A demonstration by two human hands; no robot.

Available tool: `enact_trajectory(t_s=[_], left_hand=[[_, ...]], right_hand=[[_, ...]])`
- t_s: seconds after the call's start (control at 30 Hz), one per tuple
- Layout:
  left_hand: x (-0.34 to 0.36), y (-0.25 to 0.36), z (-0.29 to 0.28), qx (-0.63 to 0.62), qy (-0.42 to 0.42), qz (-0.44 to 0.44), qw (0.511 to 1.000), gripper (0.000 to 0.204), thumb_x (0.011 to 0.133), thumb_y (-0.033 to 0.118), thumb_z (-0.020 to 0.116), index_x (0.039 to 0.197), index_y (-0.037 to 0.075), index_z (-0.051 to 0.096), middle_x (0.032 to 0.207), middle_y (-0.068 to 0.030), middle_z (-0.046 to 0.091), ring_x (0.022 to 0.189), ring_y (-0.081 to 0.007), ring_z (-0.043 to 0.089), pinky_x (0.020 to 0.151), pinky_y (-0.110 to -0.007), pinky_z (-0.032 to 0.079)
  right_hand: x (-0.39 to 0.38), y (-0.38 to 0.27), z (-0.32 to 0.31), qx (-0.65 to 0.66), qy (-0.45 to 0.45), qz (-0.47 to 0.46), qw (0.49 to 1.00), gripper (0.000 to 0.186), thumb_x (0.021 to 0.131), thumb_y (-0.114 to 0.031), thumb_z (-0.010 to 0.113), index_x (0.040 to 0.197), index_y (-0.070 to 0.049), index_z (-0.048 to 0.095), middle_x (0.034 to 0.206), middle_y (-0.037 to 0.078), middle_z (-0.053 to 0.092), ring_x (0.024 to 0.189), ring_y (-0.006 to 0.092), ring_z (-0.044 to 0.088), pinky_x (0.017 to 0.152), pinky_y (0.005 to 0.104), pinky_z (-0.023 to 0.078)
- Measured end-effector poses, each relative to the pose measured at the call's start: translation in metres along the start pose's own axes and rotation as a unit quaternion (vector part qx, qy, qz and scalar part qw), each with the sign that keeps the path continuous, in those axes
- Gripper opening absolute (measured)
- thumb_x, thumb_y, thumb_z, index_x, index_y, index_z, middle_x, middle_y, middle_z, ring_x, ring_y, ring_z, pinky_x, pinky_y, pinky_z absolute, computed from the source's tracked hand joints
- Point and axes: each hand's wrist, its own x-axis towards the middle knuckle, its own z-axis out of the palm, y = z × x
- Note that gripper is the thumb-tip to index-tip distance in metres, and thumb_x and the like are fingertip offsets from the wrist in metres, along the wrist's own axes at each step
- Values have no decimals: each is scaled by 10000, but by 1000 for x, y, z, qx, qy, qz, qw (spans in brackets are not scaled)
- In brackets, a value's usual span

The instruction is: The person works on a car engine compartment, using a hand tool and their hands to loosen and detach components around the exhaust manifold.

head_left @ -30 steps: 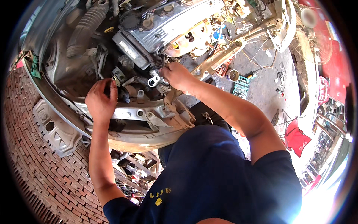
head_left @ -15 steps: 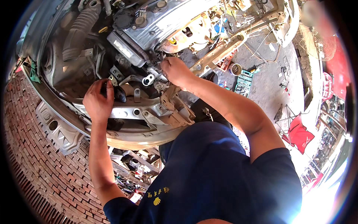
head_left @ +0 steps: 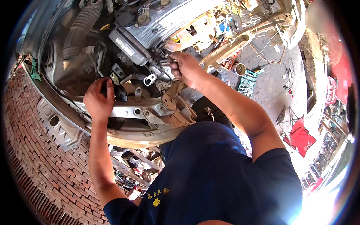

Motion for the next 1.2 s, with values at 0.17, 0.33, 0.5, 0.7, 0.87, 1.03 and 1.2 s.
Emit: enact_trajectory(t_s=[0.17, 0.33, 0.5, 0.7, 0.87, 1.03, 1.2], left_hand=[[2, 2, 1, 5, 4, -9, 1000, 183, 954, 210, 666, 987, 47, 741, 883, -157, 725, 807, -373, 702, 728, -410, 543], [4, 4, 1, 8, -5, -50, 999, 173, 942, 197, 665, 967, 44, 742, 870, -160, 724, 794, -379, 700, 713, -410, 545], [5, 1, 5, 25, 7, -46, 999, 145, 933, 167, 656, 963, 50, 737, 854, -172, 712, 782, -388, 695, 711, -420, 544], [5, -4, 8, 39, -11, -92, 995, 146, 920, 155, 665, 980, 45, 739, 892, -183, 720, 811, -386, 705, 736, -412, 554], [-4, -5, 7, 30, -11, -105, 994, 165, 917, 145, 668, 1019, 43, 748, 923, -189, 730, 852, -366, 723, 767, -398, 561], [6, 6, 7, 48, -6, -100, 994, 170, 897, 202, 702, 1006, 81, 752, 939, -166, 734, 846, -373, 714, 744, -397, 564], [2, 7, 4, 36, 21, -90, 995, 156, 896, 216, 708, 978, 89, 745, 922, -144, 736, 845, -362, 714, 739, -403, 561]], right_hand=[[4, -8, -12, 73, -31, 66, 995, 225, 1021, -256, 528, 847, -114, 524, 665, -36, 419, 580, 103, 366, 537, 268, 298], [4, -21, -10, 110, -42, 156, 981, 285, 1040, -350, 544, 855, -136, 507, 684, -32, 439, 579, 113, 379, 540, 265, 312], [11, -35, -18, 82, -65, 207, 973, 313, 1045, -382, 553, 855, -138, 504, 685, -25, 456, 569, 114, 379, 530, 267, 314], [24, -41, -24, 75, -82, 265, 958, 296, 1058, -353, 544, 865, -130, 514, 628, -33, 440, 499, 99, 326, 493, 257, 282], [26, -47, -35, 64, -116, 282, 950, 305, 1063, -354, 547, 871, -119, 520, 610, -27, 436, 483, 102, 322, 477, 252, 275], [22, -50, -38, -18, -113, 226, 967, 256, 1052, -340, 567, 983, -95, 588, 651, 4, 511, 506, 113, 383, 494, 270, 316], [15, -37, -21, -118, -82, 181, 973, 186, 1046, -288, 575, 1105, -112, 580, 698, 10, 531, 531, 109, 392, 497, 277, 318]])
